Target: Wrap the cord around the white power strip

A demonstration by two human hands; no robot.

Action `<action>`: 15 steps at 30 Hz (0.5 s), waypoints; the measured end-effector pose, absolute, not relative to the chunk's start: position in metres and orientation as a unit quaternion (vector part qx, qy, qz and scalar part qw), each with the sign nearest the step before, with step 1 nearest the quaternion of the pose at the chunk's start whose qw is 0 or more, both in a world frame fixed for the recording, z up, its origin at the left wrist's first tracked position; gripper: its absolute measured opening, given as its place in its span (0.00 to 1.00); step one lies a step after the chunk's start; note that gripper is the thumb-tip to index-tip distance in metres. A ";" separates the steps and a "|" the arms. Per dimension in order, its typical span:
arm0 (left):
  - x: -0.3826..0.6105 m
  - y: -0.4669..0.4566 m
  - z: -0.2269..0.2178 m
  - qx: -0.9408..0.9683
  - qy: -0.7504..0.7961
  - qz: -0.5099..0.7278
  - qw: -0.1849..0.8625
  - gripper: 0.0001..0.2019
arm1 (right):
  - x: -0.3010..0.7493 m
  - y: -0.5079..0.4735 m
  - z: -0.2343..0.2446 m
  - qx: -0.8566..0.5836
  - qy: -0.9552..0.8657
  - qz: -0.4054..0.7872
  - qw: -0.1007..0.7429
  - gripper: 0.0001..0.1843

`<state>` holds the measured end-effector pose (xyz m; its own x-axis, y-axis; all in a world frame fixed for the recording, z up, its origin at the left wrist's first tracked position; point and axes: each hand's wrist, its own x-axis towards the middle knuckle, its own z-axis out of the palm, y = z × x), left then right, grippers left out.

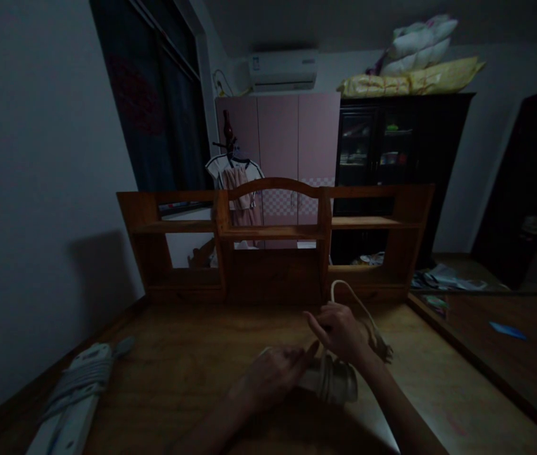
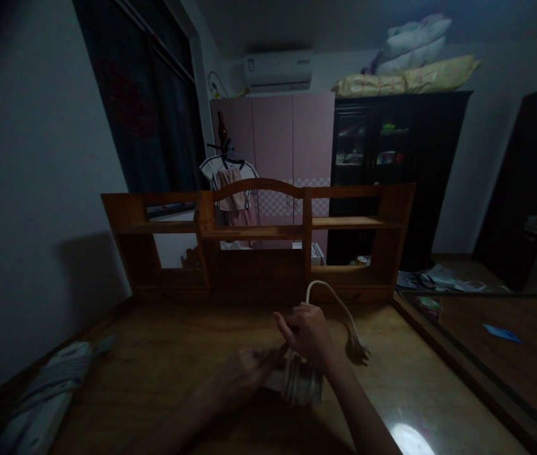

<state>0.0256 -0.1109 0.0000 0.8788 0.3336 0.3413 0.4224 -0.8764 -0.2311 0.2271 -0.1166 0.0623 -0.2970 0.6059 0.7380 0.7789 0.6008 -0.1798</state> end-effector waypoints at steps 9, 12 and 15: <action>0.016 -0.121 0.015 -0.932 -0.120 -0.316 0.131 0.22 | 0.220 -0.101 0.055 -0.467 -0.710 0.282 0.446 0.34; 0.013 -0.119 0.010 -0.928 -0.088 -0.321 0.168 0.22 | 0.211 -0.103 0.051 -0.492 -0.704 0.307 0.411 0.33; 0.010 -0.116 0.003 -0.920 -0.074 -0.335 0.192 0.25 | 0.209 -0.108 0.043 -0.507 -0.760 0.189 0.360 0.33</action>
